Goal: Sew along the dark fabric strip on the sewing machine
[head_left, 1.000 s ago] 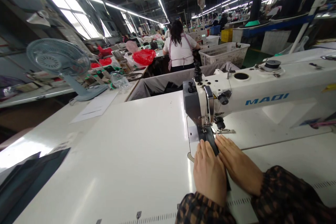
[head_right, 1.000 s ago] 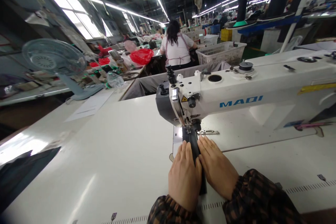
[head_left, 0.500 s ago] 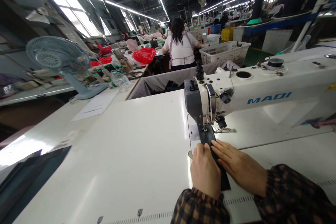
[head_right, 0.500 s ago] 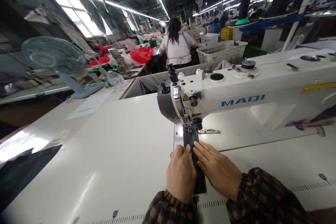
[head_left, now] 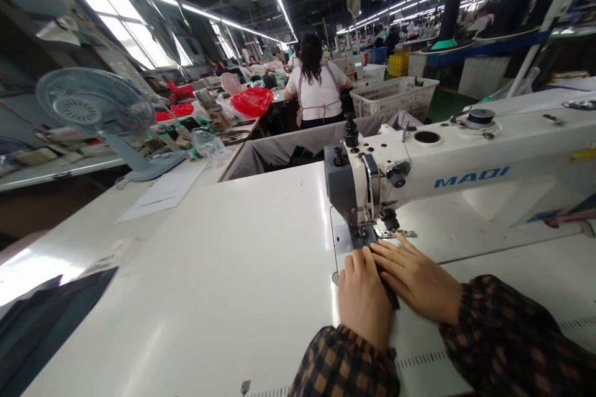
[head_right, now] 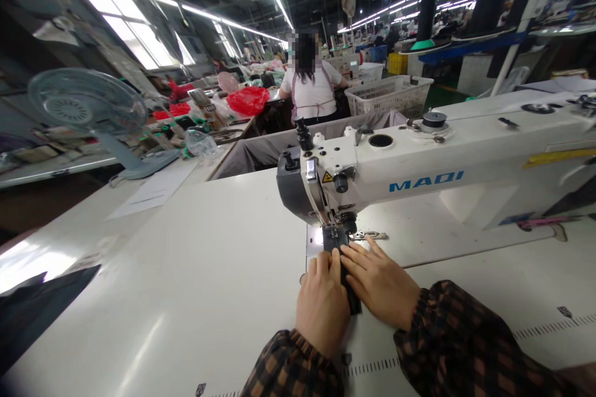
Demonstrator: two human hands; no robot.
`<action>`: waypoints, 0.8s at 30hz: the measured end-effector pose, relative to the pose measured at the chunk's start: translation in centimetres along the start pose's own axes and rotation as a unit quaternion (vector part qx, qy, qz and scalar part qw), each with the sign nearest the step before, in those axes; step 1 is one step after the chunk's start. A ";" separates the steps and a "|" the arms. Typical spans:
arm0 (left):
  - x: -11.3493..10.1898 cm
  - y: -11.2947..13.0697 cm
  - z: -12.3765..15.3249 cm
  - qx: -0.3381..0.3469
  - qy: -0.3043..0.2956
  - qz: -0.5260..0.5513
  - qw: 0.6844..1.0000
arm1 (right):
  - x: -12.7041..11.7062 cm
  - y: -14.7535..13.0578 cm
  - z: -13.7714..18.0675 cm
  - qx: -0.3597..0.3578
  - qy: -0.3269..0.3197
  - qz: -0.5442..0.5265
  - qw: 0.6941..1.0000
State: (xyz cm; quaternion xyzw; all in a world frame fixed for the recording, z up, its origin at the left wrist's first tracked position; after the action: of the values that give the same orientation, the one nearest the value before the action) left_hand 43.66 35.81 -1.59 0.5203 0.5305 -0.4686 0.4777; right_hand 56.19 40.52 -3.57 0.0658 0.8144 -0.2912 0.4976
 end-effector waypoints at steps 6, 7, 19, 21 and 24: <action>0.5 -2.1 3.6 0.112 0.044 0.112 0.986 | -0.3 -3.5 1.7 0.001 0.008 0.035 0.999; 0.5 -2.6 3.9 0.120 0.044 0.135 0.983 | -0.1 -3.9 2.0 0.006 0.025 0.036 0.999; 0.2 -3.7 3.8 0.200 0.074 0.168 0.962 | 1.1 -2.7 3.4 -0.068 0.032 0.011 0.997; 0.2 -3.4 3.8 0.230 0.091 0.127 0.961 | 1.1 -2.7 3.3 -0.075 0.037 -0.001 0.996; 0.2 -3.2 3.7 0.279 0.097 0.061 0.953 | 0.9 -2.8 3.1 -0.083 0.046 -0.024 0.995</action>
State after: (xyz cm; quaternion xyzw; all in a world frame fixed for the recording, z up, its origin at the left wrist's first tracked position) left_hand 40.58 32.07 -2.20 0.7072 0.3895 -0.5153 0.2875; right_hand 57.01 36.40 -4.25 0.0182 0.8592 -0.2306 0.4564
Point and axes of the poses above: each hand's wrist, its own z-axis away from the middle knuckle, its own x-axis out of the palm, y = z × x, the point moved 1 cm from there along -z, towards the middle knuckle, and after that the axes turned 13 degrees about -z, right-handed, at the moved point
